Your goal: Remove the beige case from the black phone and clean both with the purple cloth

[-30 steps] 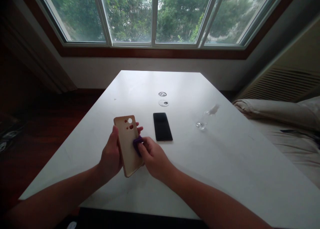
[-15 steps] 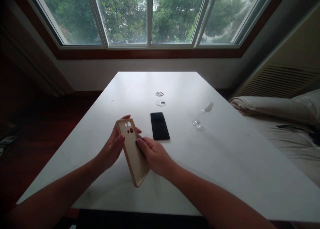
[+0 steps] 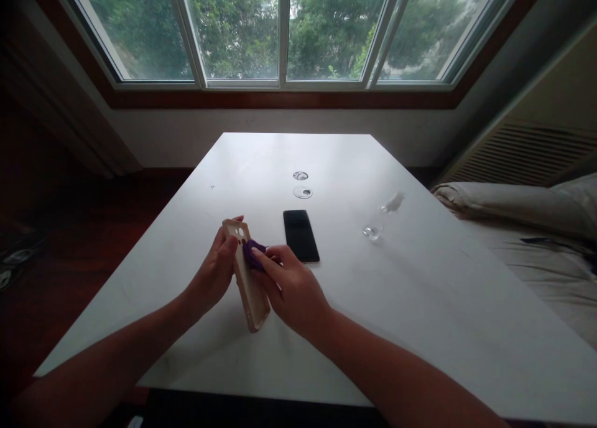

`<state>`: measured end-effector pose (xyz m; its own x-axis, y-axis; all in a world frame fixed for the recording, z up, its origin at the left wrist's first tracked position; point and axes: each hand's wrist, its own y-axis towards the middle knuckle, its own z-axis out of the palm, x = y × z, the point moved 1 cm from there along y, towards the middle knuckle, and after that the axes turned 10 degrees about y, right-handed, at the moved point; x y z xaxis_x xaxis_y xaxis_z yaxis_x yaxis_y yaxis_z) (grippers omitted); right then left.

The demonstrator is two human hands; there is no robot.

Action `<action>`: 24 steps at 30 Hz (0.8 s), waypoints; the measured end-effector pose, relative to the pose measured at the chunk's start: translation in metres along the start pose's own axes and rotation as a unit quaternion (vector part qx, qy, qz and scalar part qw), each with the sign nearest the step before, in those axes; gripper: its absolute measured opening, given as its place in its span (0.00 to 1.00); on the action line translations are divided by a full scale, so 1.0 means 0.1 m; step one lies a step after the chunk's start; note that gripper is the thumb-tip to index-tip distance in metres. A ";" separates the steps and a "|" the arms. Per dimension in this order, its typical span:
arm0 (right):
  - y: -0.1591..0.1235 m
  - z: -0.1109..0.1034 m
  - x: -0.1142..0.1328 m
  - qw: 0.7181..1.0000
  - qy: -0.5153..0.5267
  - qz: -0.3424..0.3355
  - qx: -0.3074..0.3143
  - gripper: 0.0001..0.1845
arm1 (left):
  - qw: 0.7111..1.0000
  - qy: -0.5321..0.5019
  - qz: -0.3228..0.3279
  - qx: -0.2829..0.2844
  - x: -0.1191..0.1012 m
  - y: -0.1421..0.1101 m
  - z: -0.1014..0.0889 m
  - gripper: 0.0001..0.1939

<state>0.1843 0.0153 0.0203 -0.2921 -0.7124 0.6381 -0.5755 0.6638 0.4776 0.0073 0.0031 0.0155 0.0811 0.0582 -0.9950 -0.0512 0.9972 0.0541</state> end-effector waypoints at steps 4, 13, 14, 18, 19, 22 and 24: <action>-0.04 0.04 -0.04 0.985 -0.092 0.030 0.141 0.25 | 1.000 -0.001 -0.006 0.012 0.03 -0.02 0.03 0.30; -0.08 -0.04 0.05 0.954 -0.106 -0.016 0.281 0.21 | 0.997 0.058 0.052 -0.028 0.14 0.05 -0.06 0.27; -0.09 -0.02 0.06 0.949 -0.108 -0.024 0.294 0.20 | 0.995 0.061 0.076 -0.035 0.16 0.05 -0.08 0.27; -0.12 0.03 0.08 0.943 -0.115 -0.038 0.311 0.16 | 0.980 0.073 0.181 -0.030 0.25 0.04 -0.11 0.28; -0.12 0.04 0.07 0.944 -0.119 -0.040 0.306 0.16 | 0.975 0.076 0.209 -0.030 0.26 0.04 -0.11 0.30; -0.10 0.02 0.04 0.947 -0.134 -0.045 0.290 0.17 | 0.952 0.076 0.295 -0.037 0.30 0.03 -0.11 0.35; -0.10 -0.01 0.03 0.948 -0.138 -0.048 0.282 0.16 | 0.940 0.068 0.332 -0.030 0.34 0.04 -0.13 0.38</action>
<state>0.1902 0.0074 0.0183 -0.3621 -0.8476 0.3879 -0.9038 0.4211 0.0764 -0.0026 0.0080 -0.0190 -0.1163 0.6569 -0.7450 -0.1017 0.7383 0.6668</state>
